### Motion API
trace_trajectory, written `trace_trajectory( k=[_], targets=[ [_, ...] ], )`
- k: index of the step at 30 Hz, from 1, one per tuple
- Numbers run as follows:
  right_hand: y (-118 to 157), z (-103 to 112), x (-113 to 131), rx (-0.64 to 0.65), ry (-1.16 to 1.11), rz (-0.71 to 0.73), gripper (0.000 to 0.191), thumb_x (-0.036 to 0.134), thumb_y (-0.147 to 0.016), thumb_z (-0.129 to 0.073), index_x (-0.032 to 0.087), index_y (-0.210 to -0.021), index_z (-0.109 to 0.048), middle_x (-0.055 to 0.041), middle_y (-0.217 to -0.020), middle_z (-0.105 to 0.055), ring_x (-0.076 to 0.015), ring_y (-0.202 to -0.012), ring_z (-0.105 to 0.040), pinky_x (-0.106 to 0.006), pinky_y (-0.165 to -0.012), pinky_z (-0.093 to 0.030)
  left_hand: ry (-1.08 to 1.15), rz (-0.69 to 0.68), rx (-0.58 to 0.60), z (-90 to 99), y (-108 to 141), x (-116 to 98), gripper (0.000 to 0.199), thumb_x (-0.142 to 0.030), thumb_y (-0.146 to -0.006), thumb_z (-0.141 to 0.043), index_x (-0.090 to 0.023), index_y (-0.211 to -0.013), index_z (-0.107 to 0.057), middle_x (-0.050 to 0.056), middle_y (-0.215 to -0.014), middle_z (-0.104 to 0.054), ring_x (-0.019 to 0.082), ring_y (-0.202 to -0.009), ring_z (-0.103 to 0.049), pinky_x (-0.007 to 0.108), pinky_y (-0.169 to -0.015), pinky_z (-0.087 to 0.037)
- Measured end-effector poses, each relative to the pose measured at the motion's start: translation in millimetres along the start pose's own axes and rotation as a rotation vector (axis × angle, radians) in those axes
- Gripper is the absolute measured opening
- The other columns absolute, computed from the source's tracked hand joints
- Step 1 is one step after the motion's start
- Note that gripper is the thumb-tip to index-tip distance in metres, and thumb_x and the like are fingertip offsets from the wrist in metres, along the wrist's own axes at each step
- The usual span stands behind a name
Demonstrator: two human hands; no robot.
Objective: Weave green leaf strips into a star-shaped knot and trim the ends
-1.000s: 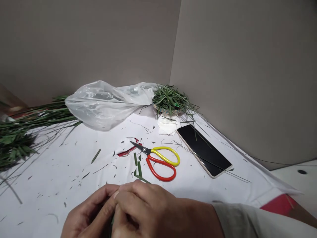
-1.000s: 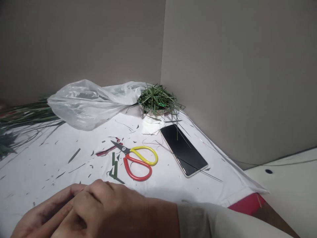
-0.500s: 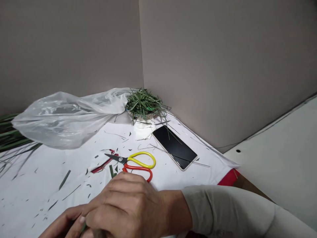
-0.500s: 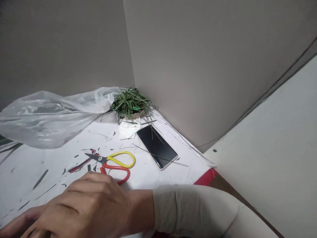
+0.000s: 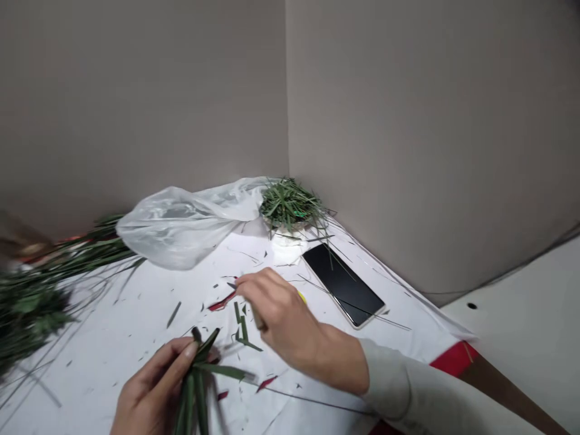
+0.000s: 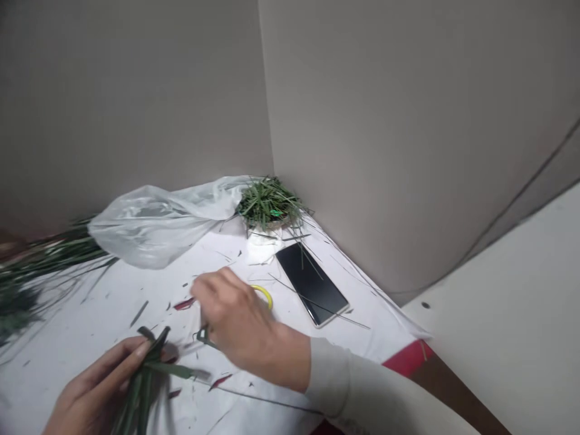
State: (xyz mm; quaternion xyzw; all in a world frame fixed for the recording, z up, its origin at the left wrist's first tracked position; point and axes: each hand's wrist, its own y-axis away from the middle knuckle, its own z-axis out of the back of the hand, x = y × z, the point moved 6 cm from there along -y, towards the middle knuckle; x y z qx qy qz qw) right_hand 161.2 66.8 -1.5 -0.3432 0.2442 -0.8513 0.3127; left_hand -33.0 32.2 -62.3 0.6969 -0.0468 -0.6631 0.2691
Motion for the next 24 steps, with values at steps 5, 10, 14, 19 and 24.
trace_trajectory(
  k=[5,10,14,19,24],
  targets=[
    [-5.3,-11.2,-42.7,0.085,0.133,-0.166,0.025,0.030,-0.096,-0.062,0.017,-0.118,-0.062,-0.0090,-0.124,-0.063,-0.0238,-0.108,-0.064,-0.045,-0.090,-0.056,0.019,-0.041,0.038,2.0,3.8,-2.8,0.043,-0.047,-0.054,-0.090,-0.019,-0.079,-0.069,0.000,-0.067,-0.069,0.017,-0.063,-0.061,0.021,-0.054,-0.049],
    [-3.0,-15.2,-67.1,0.167,0.207,-0.270,0.031,0.033,-0.096,-0.062,0.018,-0.124,-0.060,-0.0099,-0.128,-0.061,-0.0247,-0.110,-0.063,-0.047,-0.092,-0.055,-0.002,-0.124,0.085,1.4,7.6,-5.8,0.041,-0.052,-0.062,-0.086,-0.019,-0.072,-0.064,-0.003,-0.066,-0.062,0.014,-0.066,-0.054,0.017,-0.055,-0.041],
    [-5.7,-7.8,-58.3,0.169,0.186,-0.294,0.033,0.032,-0.095,-0.063,0.018,-0.126,-0.060,-0.0113,-0.139,-0.055,-0.0296,-0.124,-0.056,-0.055,-0.103,-0.047,-0.036,-0.186,0.138,-2.5,10.0,-10.2,0.036,-0.050,-0.071,-0.080,-0.019,-0.074,-0.064,-0.003,-0.064,-0.060,0.014,-0.063,-0.051,0.022,-0.056,-0.038],
    [-5.8,-0.5,-5.1,0.216,-0.055,-0.215,0.028,0.023,-0.101,-0.047,0.020,-0.127,-0.058,-0.0094,-0.129,-0.066,-0.0198,-0.120,-0.061,-0.036,-0.104,-0.048,-0.121,-0.312,0.186,-8.6,13.9,-17.6,0.027,-0.041,-0.087,-0.069,-0.018,-0.076,-0.062,-0.003,-0.069,-0.058,0.016,-0.067,-0.054,0.029,-0.064,-0.042],
    [10.7,-13.9,24.6,0.306,-0.235,-0.231,0.052,0.037,-0.087,-0.066,0.022,-0.134,-0.050,-0.0060,-0.106,-0.072,-0.0222,-0.086,-0.070,-0.037,-0.078,-0.056,-0.193,-0.400,0.268,-20.9,21.6,-18.2,0.029,-0.041,-0.091,-0.065,-0.017,-0.074,-0.061,-0.003,-0.070,-0.059,0.017,-0.067,-0.058,0.034,-0.068,-0.049]
  ],
)
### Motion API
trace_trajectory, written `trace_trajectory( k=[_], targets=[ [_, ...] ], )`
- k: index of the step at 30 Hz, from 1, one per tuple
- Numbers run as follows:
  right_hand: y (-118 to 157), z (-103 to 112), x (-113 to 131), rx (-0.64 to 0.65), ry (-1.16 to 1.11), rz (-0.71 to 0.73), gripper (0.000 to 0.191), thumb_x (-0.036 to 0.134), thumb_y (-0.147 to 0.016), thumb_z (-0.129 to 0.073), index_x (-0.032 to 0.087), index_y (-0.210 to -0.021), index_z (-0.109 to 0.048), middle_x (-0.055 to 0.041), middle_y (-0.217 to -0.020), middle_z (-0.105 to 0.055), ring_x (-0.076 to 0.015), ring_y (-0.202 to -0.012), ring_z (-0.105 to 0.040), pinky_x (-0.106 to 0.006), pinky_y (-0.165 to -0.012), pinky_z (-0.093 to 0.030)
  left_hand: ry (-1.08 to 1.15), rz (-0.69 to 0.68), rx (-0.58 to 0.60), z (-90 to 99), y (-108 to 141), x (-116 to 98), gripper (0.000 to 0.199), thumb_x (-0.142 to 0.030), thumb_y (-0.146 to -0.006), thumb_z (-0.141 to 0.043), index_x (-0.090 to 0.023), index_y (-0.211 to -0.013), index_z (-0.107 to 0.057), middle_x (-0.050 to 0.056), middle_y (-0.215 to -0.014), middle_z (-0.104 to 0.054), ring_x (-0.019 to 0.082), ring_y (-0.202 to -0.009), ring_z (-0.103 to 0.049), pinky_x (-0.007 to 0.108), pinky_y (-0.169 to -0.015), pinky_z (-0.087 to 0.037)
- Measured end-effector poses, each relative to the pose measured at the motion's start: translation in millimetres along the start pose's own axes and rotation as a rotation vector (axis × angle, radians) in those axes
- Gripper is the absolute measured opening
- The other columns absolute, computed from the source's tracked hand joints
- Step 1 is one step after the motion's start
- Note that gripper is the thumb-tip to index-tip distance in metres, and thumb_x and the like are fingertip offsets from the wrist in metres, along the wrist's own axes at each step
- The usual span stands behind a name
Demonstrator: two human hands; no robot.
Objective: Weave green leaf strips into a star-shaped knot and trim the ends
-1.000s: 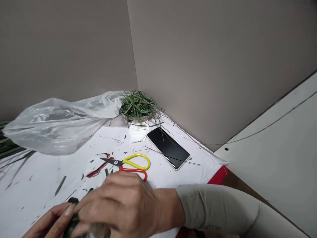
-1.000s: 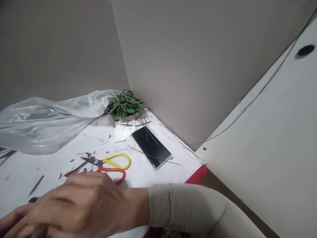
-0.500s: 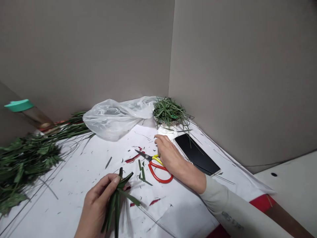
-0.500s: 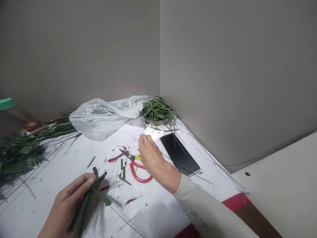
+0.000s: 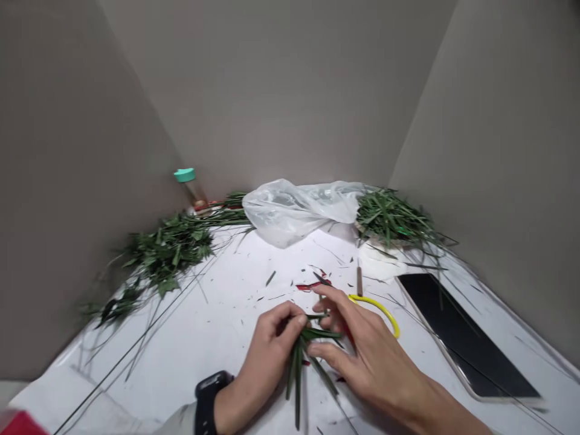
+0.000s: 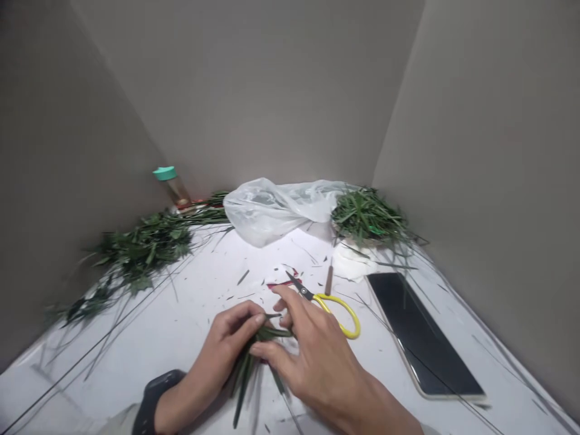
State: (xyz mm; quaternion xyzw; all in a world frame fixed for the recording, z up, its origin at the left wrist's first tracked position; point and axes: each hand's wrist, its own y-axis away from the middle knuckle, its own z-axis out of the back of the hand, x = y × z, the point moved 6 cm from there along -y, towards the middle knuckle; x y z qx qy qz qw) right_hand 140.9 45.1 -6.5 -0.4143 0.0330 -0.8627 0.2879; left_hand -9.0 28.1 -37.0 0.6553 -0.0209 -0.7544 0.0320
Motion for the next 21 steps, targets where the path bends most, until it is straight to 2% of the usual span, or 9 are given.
trace_trajectory(
  k=[2,4,6,9,14,18,21],
  targets=[
    [1.2,-8.2,-3.4,0.020,-0.041,-0.032,0.036,0.036,-0.091,-0.058,0.020,-0.123,-0.056,-0.0048,-0.092,-0.072,-0.0228,-0.077,-0.069,-0.037,-0.072,-0.054,-0.014,-0.021,0.022,-4.2,2.0,-1.1,0.030,-0.042,-0.092,-0.063,-0.017,-0.076,-0.062,-0.002,-0.071,-0.059,0.017,-0.069,-0.059,0.035,-0.069,-0.050],
    [0.7,-14.2,-6.8,0.056,-0.092,-0.055,0.020,0.032,-0.095,-0.049,0.023,-0.107,-0.062,-0.0029,-0.088,-0.072,-0.0216,-0.077,-0.069,-0.034,-0.071,-0.051,-0.021,-0.038,0.038,-7.0,4.2,-2.6,0.030,-0.043,-0.093,-0.061,-0.017,-0.077,-0.062,-0.002,-0.072,-0.060,0.018,-0.070,-0.060,0.036,-0.070,-0.050],
    [0.4,-16.8,-9.4,0.088,-0.146,-0.081,0.018,0.031,-0.096,-0.046,0.026,-0.096,-0.063,-0.0007,-0.087,-0.072,-0.0198,-0.080,-0.069,-0.031,-0.073,-0.050,-0.019,-0.050,0.047,-8.0,6.2,-4.2,0.030,-0.043,-0.093,-0.061,-0.017,-0.077,-0.061,-0.002,-0.073,-0.059,0.018,-0.071,-0.060,0.036,-0.071,-0.050],
    [2.5,-17.6,-14.3,0.099,-0.216,-0.144,0.017,0.036,-0.094,-0.050,0.028,-0.091,-0.065,-0.0001,-0.085,-0.071,-0.0195,-0.077,-0.067,-0.029,-0.070,-0.047,0.003,-0.061,0.036,-6.6,8.0,-5.6,0.027,-0.041,-0.093,-0.061,-0.017,-0.080,-0.061,-0.002,-0.075,-0.059,0.018,-0.072,-0.059,0.036,-0.071,-0.049],
    [8.3,-25.2,-28.6,0.093,-0.366,-0.292,0.027,0.049,-0.091,-0.055,0.025,-0.082,-0.065,0.0013,-0.066,-0.058,-0.0157,-0.054,-0.049,-0.028,-0.054,-0.037,0.104,-0.087,0.037,-5.3,8.4,-4.7,0.020,-0.037,-0.092,-0.063,-0.018,-0.088,-0.061,-0.002,-0.076,-0.057,0.017,-0.070,-0.057,0.035,-0.069,-0.048],
    [11.5,-35.3,-37.6,0.099,-0.574,-0.442,0.039,0.061,-0.086,-0.061,0.022,-0.081,-0.062,0.0055,-0.056,-0.041,-0.0117,-0.049,-0.037,-0.024,-0.047,-0.027,0.192,-0.108,0.066,-7.8,9.7,-4.8,0.018,-0.035,-0.090,-0.066,-0.018,-0.088,-0.061,-0.003,-0.075,-0.056,0.017,-0.069,-0.056,0.035,-0.069,-0.048],
    [13.8,-43.1,-35.8,0.108,-0.764,-0.544,0.045,0.066,-0.082,-0.064,0.022,-0.078,-0.055,0.0109,-0.051,-0.026,-0.0073,-0.044,-0.020,-0.021,-0.043,-0.017,0.264,-0.122,0.085,-8.6,11.3,-9.1,0.017,-0.034,-0.088,-0.068,-0.018,-0.087,-0.060,-0.003,-0.074,-0.055,0.017,-0.069,-0.056,0.035,-0.069,-0.048]
  ],
)
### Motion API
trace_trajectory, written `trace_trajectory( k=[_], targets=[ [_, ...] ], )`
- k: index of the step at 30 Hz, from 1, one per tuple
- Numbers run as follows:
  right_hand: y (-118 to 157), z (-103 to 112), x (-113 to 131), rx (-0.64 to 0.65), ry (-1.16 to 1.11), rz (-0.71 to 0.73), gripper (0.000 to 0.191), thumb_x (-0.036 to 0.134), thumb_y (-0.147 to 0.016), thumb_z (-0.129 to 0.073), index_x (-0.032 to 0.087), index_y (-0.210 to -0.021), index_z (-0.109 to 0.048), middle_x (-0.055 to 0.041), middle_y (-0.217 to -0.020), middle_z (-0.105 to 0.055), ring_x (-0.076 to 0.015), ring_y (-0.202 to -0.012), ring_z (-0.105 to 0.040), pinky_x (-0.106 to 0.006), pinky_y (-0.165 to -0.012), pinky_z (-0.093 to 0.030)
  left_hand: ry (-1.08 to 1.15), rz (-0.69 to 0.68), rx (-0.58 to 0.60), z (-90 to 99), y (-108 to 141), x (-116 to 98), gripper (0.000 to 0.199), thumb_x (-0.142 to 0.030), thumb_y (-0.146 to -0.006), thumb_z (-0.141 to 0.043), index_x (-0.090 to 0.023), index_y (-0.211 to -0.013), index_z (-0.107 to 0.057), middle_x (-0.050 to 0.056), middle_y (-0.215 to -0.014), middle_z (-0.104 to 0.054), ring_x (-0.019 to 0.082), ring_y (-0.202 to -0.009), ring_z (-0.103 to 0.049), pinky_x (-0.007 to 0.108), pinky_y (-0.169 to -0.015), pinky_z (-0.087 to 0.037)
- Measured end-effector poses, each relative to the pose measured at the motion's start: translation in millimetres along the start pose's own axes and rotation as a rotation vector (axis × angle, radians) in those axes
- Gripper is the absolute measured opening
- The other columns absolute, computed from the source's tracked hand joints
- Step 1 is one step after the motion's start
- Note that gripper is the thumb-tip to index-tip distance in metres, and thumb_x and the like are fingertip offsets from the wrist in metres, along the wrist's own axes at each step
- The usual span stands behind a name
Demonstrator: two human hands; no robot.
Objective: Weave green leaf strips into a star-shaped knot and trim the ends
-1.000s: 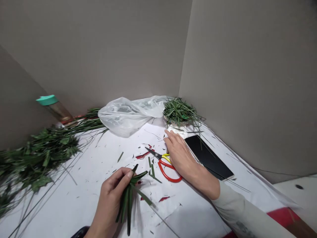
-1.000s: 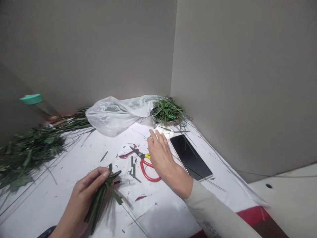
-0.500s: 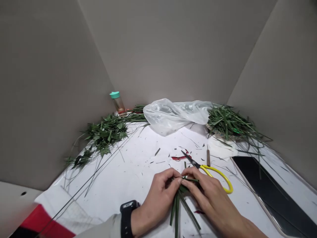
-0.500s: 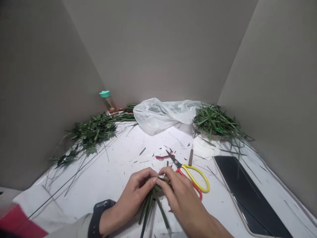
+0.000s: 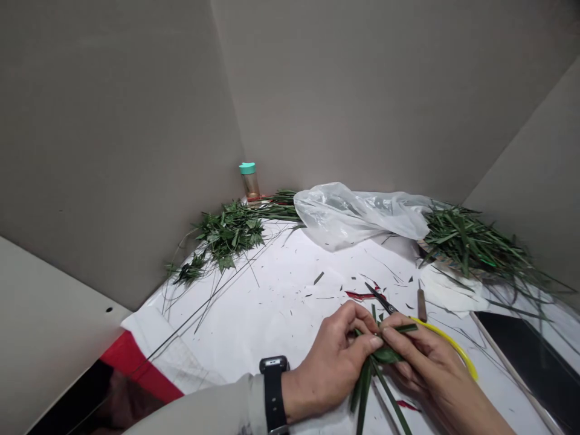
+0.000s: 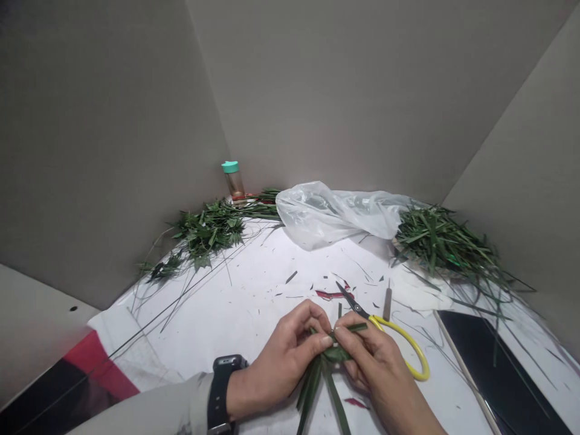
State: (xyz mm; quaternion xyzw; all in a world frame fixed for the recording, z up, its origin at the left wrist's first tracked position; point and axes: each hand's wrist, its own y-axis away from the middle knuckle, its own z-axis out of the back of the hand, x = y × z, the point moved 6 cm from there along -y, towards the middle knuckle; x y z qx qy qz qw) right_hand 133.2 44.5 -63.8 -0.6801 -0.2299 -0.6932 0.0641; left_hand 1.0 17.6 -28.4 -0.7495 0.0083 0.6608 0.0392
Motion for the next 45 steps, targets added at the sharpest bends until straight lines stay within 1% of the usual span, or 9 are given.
trace_trajectory(
  k=[3,11,17,22,26,30,34,40,45],
  targets=[
    [1.8,-7.1,2.4,-0.029,-0.144,-0.039,0.046,0.066,-0.080,-0.066,0.023,-0.081,-0.050,0.0144,-0.050,-0.017,-0.0054,-0.043,-0.010,-0.019,-0.041,-0.014,0.083,-0.011,0.003,0.8,-0.4,-6.2,0.017,-0.031,-0.086,-0.070,-0.018,-0.086,-0.060,-0.003,-0.076,-0.056,0.017,-0.070,-0.056,0.035,-0.071,-0.048],
    [-5.5,-20.9,31.4,-0.196,-0.155,0.126,0.047,0.063,-0.074,-0.075,0.022,-0.081,-0.053,0.0111,-0.055,-0.029,-0.0046,-0.044,-0.020,-0.016,-0.040,-0.021,0.250,0.095,-0.034,16.8,-9.0,-8.5,0.017,-0.023,-0.085,-0.072,-0.017,-0.095,-0.060,-0.004,-0.076,-0.057,0.013,-0.061,-0.054,0.028,-0.058,-0.047],
    [-23.2,-23.4,54.2,-0.168,0.165,0.274,0.039,0.059,-0.087,-0.061,0.020,-0.078,-0.060,0.0004,-0.066,-0.055,-0.0131,-0.054,-0.048,-0.025,-0.048,-0.039,0.205,0.191,-0.090,53.7,-10.2,-3.6,0.012,-0.025,-0.091,-0.068,-0.015,-0.087,-0.061,-0.005,-0.069,-0.056,0.010,-0.054,-0.053,0.025,-0.052,-0.048],
    [-53.6,-14.7,123.6,-0.239,0.593,0.562,0.024,0.043,-0.094,-0.056,0.021,-0.093,-0.065,-0.0041,-0.089,-0.067,-0.0197,-0.081,-0.060,-0.034,-0.077,-0.048,0.120,0.202,-0.144,80.8,-10.7,10.4,0.013,-0.027,-0.093,-0.066,-0.015,-0.092,-0.062,-0.004,-0.073,-0.059,0.009,-0.053,-0.053,0.024,-0.049,-0.048],
    [-93.8,-79.5,145.3,0.103,1.026,0.701,0.020,0.035,-0.097,-0.060,0.015,-0.100,-0.066,-0.0038,-0.097,-0.068,-0.0178,-0.086,-0.066,-0.039,-0.081,-0.055,0.040,0.169,-0.144,83.8,-14.7,18.6,0.014,-0.028,-0.093,-0.066,-0.015,-0.094,-0.063,-0.002,-0.078,-0.062,0.011,-0.058,-0.057,0.026,-0.054,-0.051],
    [-131.1,-157.6,121.2,0.323,1.352,0.789,0.029,0.034,-0.096,-0.062,0.016,-0.120,-0.062,-0.0087,-0.120,-0.064,-0.0225,-0.102,-0.065,-0.044,-0.087,-0.057,-0.040,0.143,-0.137,83.6,-18.0,22.9,0.015,-0.029,-0.092,-0.066,-0.015,-0.095,-0.064,0.000,-0.083,-0.064,0.013,-0.063,-0.060,0.028,-0.057,-0.054],
    [-155.9,-208.5,95.5,0.426,1.549,0.886,0.032,0.034,-0.096,-0.062,0.017,-0.124,-0.060,-0.0095,-0.125,-0.062,-0.0240,-0.106,-0.064,-0.045,-0.088,-0.056,-0.095,0.139,-0.125,84.0,-20.1,26.9,0.016,-0.030,-0.093,-0.066,-0.014,-0.096,-0.064,0.000,-0.083,-0.065,0.013,-0.062,-0.061,0.028,-0.056,-0.054],
    [-168.2,-230.9,78.9,0.505,1.671,0.985,0.032,0.033,-0.096,-0.062,0.017,-0.124,-0.060,-0.0098,-0.125,-0.062,-0.0245,-0.107,-0.064,-0.046,-0.090,-0.056,-0.137,0.131,-0.115,83.1,-21.7,30.4,0.018,-0.031,-0.092,-0.067,-0.014,-0.093,-0.065,0.000,-0.082,-0.065,0.014,-0.065,-0.063,0.029,-0.058,-0.055],
    [-157.9,-225.2,98.3,0.492,1.544,1.016,0.032,0.033,-0.096,-0.062,0.017,-0.124,-0.060,-0.0096,-0.125,-0.062,-0.0244,-0.108,-0.064,-0.046,-0.090,-0.056,-0.145,0.165,-0.105,81.9,-21.6,28.9,0.017,-0.031,-0.093,-0.066,-0.014,-0.094,-0.065,-0.001,-0.080,-0.064,0.012,-0.059,-0.060,0.026,-0.053,-0.052]
  ],
)
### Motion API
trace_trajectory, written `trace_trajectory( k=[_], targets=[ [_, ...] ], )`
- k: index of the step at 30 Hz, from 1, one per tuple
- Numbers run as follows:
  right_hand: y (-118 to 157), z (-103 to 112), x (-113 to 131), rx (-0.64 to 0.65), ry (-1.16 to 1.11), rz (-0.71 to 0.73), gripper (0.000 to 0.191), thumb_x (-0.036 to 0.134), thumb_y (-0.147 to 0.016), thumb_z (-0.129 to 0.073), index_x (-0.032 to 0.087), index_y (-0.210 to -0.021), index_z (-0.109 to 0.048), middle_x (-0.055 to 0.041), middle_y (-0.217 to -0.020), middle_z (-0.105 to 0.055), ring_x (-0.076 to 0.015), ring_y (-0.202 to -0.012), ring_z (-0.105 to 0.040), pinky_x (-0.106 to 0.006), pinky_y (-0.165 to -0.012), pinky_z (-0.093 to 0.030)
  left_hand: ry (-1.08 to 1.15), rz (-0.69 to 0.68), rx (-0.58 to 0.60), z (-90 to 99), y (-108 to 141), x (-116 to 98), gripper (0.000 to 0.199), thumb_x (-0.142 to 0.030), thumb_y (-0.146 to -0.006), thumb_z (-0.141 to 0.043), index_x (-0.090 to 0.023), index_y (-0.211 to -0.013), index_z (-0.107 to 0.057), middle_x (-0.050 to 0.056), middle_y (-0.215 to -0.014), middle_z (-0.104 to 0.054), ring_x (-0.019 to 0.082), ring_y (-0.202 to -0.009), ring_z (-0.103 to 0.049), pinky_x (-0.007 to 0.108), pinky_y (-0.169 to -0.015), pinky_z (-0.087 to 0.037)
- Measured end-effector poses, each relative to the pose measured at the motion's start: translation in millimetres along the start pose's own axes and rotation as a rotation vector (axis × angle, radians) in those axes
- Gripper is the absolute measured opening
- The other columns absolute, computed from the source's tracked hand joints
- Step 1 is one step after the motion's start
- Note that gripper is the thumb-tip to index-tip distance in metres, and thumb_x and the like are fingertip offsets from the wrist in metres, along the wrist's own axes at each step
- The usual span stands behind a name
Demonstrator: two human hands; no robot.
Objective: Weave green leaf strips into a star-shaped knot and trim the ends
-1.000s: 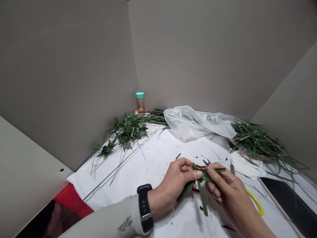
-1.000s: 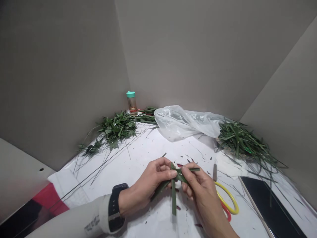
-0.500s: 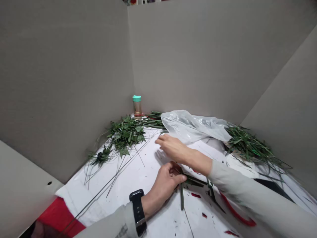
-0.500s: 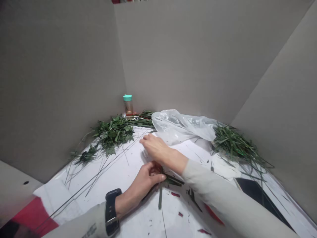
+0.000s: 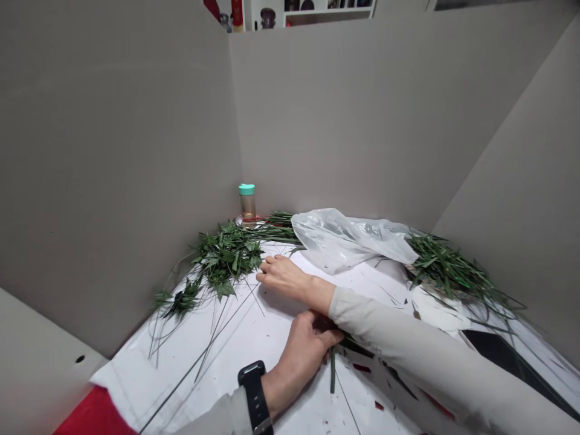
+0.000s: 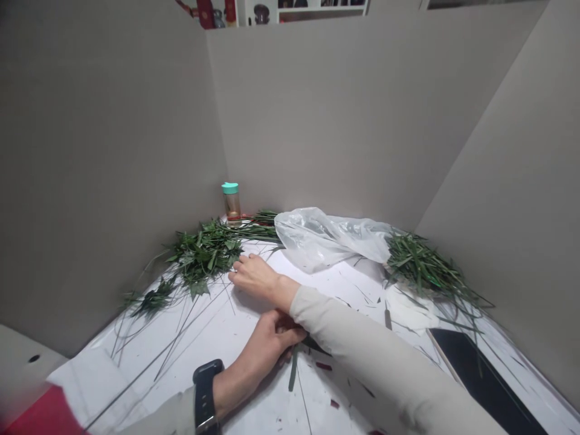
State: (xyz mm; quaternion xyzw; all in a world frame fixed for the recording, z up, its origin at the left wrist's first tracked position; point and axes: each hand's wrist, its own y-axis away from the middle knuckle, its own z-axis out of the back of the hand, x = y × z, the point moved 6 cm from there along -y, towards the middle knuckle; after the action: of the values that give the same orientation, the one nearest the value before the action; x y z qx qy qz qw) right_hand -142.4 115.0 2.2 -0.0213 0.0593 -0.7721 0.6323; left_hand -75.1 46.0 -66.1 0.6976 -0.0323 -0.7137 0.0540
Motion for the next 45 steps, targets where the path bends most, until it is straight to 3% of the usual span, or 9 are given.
trace_trajectory(
  k=[8,12,19,24,26,32,38,41,45],
  targets=[
    [28.2,109.1,-19.8,-0.411,-0.546,-0.226,0.027,0.035,-0.097,-0.060,0.016,-0.117,-0.063,-0.0082,-0.117,-0.065,-0.0221,-0.101,-0.066,-0.044,-0.087,-0.056,0.056,0.053,0.014,2.3,3.0,-5.5,0.017,-0.030,-0.094,-0.064,-0.014,-0.100,-0.063,-0.002,-0.078,-0.062,0.008,-0.051,-0.053,0.021,-0.044,-0.046],
    [69.5,134.7,-32.1,-0.535,-0.943,-0.292,0.027,0.038,-0.099,-0.057,0.014,-0.109,-0.064,-0.0044,-0.098,-0.068,-0.0159,-0.080,-0.067,-0.033,-0.070,-0.058,0.109,0.035,0.030,7.5,3.3,-10.2,0.018,-0.032,-0.096,-0.062,-0.014,-0.098,-0.063,-0.003,-0.074,-0.060,0.008,-0.048,-0.050,0.021,-0.043,-0.044],
    [159.2,127.9,-20.7,-0.597,-1.431,-0.355,0.022,0.029,-0.100,-0.052,0.016,-0.083,-0.054,-0.0032,-0.081,-0.070,-0.0114,-0.067,-0.070,-0.019,-0.051,-0.053,0.133,0.002,0.064,25.8,-7.9,-28.7,0.015,-0.030,-0.095,-0.063,-0.015,-0.095,-0.062,-0.003,-0.075,-0.059,0.008,-0.052,-0.052,0.021,-0.045,-0.045],
    [211.7,122.2,-6.2,-0.665,-1.565,-0.388,0.009,0.025,-0.093,-0.064,0.018,-0.094,-0.058,-0.0001,-0.081,-0.069,-0.0098,-0.069,-0.069,-0.017,-0.056,-0.054,0.050,-0.016,0.127,31.3,-9.0,-52.3,0.011,-0.025,-0.093,-0.065,-0.015,-0.094,-0.063,-0.004,-0.074,-0.058,0.009,-0.053,-0.052,0.021,-0.046,-0.046],
    [226.2,114.9,-4.4,-0.664,-1.585,-0.411,0.018,0.026,-0.092,-0.067,0.019,-0.106,-0.058,0.0007,-0.078,-0.070,-0.0087,-0.064,-0.066,-0.016,-0.053,-0.051,-0.016,-0.029,0.160,28.3,-7.6,-62.0,0.011,-0.025,-0.093,-0.066,-0.014,-0.096,-0.063,-0.003,-0.077,-0.060,0.009,-0.054,-0.054,0.022,-0.047,-0.047],
    [253.4,89.1,-10.2,-0.742,-1.587,-0.455,0.051,0.017,-0.088,-0.069,0.025,-0.132,-0.045,0.0030,-0.077,-0.071,-0.0086,-0.061,-0.063,-0.018,-0.053,-0.050,-0.273,-0.111,0.275,8.7,-11.8,-87.4,0.014,-0.028,-0.092,-0.066,-0.014,-0.096,-0.065,-0.001,-0.080,-0.063,0.011,-0.059,-0.058,0.025,-0.053,-0.051],
    [273.9,75.6,-19.4,-0.793,-1.518,-0.438,0.013,0.025,-0.089,-0.068,0.016,-0.099,-0.068,-0.0043,-0.086,-0.074,-0.0137,-0.079,-0.071,-0.023,-0.065,-0.054,-0.589,-0.184,0.448,-4.1,-35.7,-107.8,0.015,-0.029,-0.091,-0.069,-0.014,-0.091,-0.067,-0.003,-0.073,-0.062,0.012,-0.058,-0.058,0.026,-0.053,-0.051],
    [285.0,71.5,-27.1,-0.851,-1.470,-0.459,0.010,0.021,-0.089,-0.068,0.017,-0.098,-0.068,-0.0043,-0.092,-0.075,-0.0130,-0.085,-0.072,-0.022,-0.070,-0.053,-0.707,-0.202,0.565,-14.0,-39.7,-113.5,0.017,-0.030,-0.091,-0.068,-0.014,-0.088,-0.067,-0.003,-0.072,-0.062,0.012,-0.059,-0.059,0.027,-0.055,-0.052],
    [291.6,65.1,-30.4,-0.864,-1.472,-0.466,0.020,0.019,-0.087,-0.068,0.020,-0.107,-0.064,-0.0025,-0.091,-0.074,-0.0127,-0.076,-0.072,-0.022,-0.062,-0.052,-0.782,-0.172,0.796,-40.9,-27.3,-101.4,0.021,-0.033,-0.091,-0.068,-0.014,-0.083,-0.066,-0.003,-0.072,-0.064,0.014,-0.063,-0.063,0.031,-0.061,-0.055]
  ],
)
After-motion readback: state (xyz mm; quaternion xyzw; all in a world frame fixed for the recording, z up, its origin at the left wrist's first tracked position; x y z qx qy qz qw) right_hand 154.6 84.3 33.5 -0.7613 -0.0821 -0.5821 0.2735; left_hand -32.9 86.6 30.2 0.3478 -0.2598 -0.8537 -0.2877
